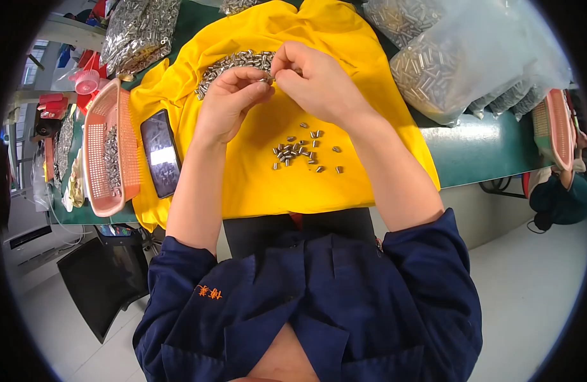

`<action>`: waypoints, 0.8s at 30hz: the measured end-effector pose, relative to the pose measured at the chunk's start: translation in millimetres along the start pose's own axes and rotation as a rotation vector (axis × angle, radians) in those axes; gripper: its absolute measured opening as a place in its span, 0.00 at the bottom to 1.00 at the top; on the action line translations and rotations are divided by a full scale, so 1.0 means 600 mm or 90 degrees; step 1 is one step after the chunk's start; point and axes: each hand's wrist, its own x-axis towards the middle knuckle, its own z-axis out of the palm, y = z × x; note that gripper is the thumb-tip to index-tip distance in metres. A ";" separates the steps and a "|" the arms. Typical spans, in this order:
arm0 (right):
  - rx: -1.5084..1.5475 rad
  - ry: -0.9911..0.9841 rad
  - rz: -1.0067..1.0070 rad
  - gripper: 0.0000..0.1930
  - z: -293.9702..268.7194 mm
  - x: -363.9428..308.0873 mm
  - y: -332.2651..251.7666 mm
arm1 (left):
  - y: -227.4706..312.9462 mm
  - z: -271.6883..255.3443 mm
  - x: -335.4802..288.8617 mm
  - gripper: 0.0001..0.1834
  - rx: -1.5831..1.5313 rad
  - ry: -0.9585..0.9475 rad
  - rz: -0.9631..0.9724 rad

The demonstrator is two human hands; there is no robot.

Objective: Sorting and inspecting small metal components by hand on a workshop table.

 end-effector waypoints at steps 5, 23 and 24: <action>0.033 -0.051 0.026 0.01 0.004 0.002 0.005 | -0.004 -0.004 0.001 0.08 -0.016 -0.018 0.002; -0.320 -0.005 -0.061 0.03 0.026 -0.005 0.000 | -0.008 0.005 0.002 0.07 0.458 0.068 0.126; -0.321 -0.006 -0.060 0.03 0.024 -0.005 0.002 | -0.008 0.003 0.003 0.07 0.457 0.068 0.127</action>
